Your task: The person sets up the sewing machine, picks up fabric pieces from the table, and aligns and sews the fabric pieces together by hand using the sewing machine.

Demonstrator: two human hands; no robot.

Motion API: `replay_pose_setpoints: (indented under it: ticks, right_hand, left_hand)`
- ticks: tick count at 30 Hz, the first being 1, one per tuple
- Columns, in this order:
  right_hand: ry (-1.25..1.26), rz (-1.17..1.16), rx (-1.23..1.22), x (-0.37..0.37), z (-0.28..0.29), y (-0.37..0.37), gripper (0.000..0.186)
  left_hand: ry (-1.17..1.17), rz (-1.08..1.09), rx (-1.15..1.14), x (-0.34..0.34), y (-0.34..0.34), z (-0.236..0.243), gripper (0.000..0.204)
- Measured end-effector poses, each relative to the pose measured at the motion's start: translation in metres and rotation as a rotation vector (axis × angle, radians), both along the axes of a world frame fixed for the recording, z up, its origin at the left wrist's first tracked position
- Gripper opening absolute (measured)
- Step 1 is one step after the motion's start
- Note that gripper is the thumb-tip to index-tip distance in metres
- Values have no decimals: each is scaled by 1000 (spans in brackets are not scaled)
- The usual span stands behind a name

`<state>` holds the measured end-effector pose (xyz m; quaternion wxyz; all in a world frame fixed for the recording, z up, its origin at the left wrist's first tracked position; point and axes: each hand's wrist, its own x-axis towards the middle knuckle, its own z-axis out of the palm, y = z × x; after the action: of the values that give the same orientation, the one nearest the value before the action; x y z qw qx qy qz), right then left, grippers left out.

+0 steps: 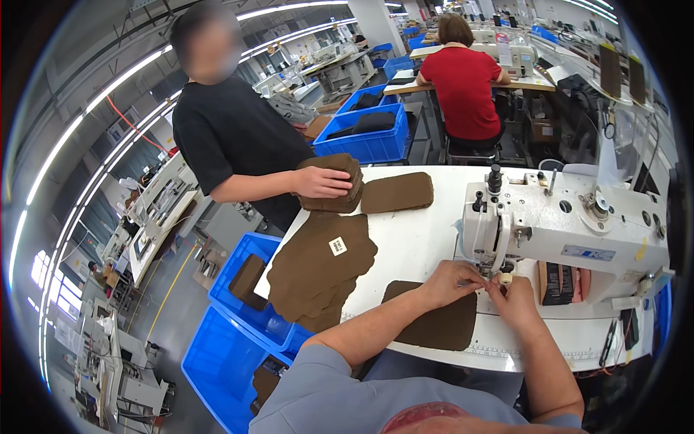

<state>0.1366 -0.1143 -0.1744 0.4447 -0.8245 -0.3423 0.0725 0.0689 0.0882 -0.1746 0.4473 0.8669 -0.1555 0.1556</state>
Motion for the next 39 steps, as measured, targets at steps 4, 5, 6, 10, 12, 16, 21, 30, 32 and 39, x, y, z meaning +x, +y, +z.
replay_pose_setpoints:
  ticks: [4,5,6,10,12,16,21,30,32,39]
  right_hand:
    - [-18,14,64,-3,4,-1,19]
    - [-15,18,74,-5,5,0,17]
    - [-42,17,53,-3,-7,-3,16]
    - [-108,105,11,-16,7,-3,17]
    - [-100,97,-9,-15,-1,0,16]
    - [-82,112,-24,-14,-1,-1,15]
    - [-30,108,-42,-22,13,-3,14]
    - [71,86,-133,-23,24,-1,18]
    - [26,107,-111,-25,25,-1,16]
    - [-83,125,-1,-23,21,-2,12]
  left_hand:
    - [70,-98,214,-32,8,72,22]
    - [129,-120,223,-46,9,104,25]
    - [-62,-130,177,-60,11,138,27]
    - [-635,-515,-521,-118,22,195,42]
    - [-608,-1001,-660,-109,43,204,48]
    - [-641,-1224,-405,-92,37,203,59]
    - [-483,-1227,-520,-67,60,208,67]
    - [-603,-1046,-1153,-27,104,192,91]
    - [-661,-855,-1247,-27,114,183,83]
    - [-739,-292,-1664,-48,103,187,82]
